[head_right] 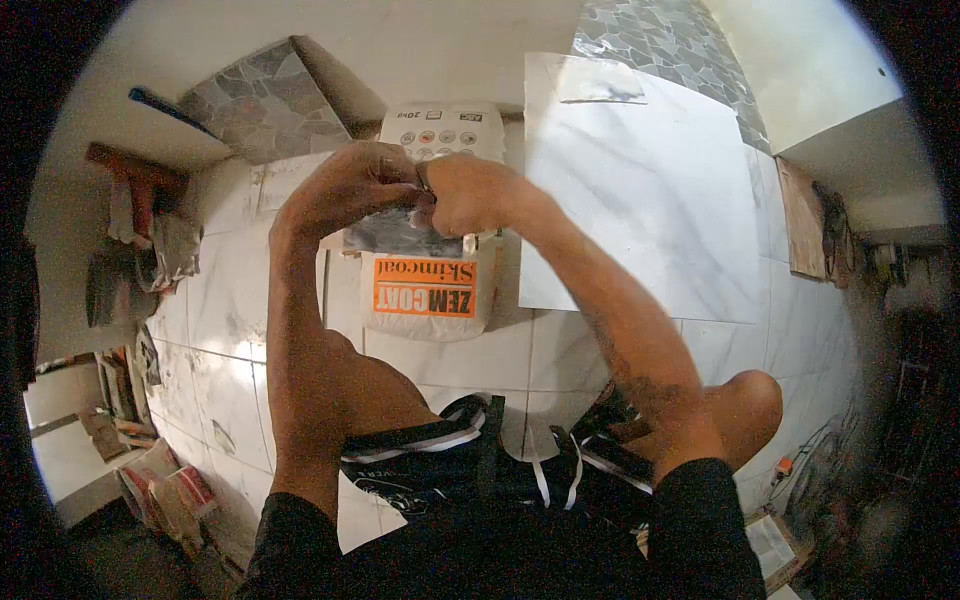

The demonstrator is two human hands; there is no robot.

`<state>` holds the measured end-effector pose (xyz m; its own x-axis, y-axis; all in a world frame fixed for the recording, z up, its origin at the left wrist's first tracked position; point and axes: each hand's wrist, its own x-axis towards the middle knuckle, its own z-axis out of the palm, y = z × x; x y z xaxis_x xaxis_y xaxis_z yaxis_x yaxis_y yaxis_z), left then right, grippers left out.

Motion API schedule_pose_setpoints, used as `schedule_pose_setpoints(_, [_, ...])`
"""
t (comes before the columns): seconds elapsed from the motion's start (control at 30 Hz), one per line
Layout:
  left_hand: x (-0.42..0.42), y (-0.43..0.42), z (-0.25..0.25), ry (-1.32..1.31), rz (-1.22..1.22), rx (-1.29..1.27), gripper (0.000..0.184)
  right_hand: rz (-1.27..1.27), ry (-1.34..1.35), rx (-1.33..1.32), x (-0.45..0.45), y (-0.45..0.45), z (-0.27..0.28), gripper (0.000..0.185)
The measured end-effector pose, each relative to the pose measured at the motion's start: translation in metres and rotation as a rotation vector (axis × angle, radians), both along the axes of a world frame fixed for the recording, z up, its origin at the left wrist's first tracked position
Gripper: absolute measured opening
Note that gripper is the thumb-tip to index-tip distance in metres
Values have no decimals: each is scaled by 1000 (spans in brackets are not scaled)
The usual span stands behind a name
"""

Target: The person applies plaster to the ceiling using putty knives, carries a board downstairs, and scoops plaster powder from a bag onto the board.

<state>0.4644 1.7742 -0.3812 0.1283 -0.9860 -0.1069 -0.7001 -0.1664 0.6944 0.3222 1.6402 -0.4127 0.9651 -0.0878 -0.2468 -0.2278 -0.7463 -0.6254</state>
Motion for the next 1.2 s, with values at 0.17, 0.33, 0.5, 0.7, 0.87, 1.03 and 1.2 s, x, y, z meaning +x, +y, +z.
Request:
schedule_pose_setpoints(0.17, [18, 7, -21, -177, 209, -43, 24, -285, -291, 214, -22, 41, -65, 34])
schedule_pose_setpoints(0.33, [4, 14, -6, -326, 510, -269, 30, -732, -177, 80, -9, 53, -90, 26])
schedule_pose_setpoints(0.5, [3, 22, -9, -257, 541, -172, 29, -788, -67, -4, 18, 63, -82, 28])
schedule_pose_setpoints(0.7, [5, 29, -12, -237, 581, -186, 30, -916, -46, 490, -6, 100, -136, 34])
schedule_pose_setpoints(0.87, [11, 35, -10, -251, 585, -251, 30, -463, -276, 141, -29, 97, -205, 29])
schedule_pose_setpoints(1.03, [20, 50, 7, -219, 589, -142, 27, -1145, -115, 911, 15, 71, -212, 41])
schedule_pose_setpoints(1.2, [31, 71, -23, -147, 354, -16, 26, -902, -187, 331, 41, 31, -268, 43])
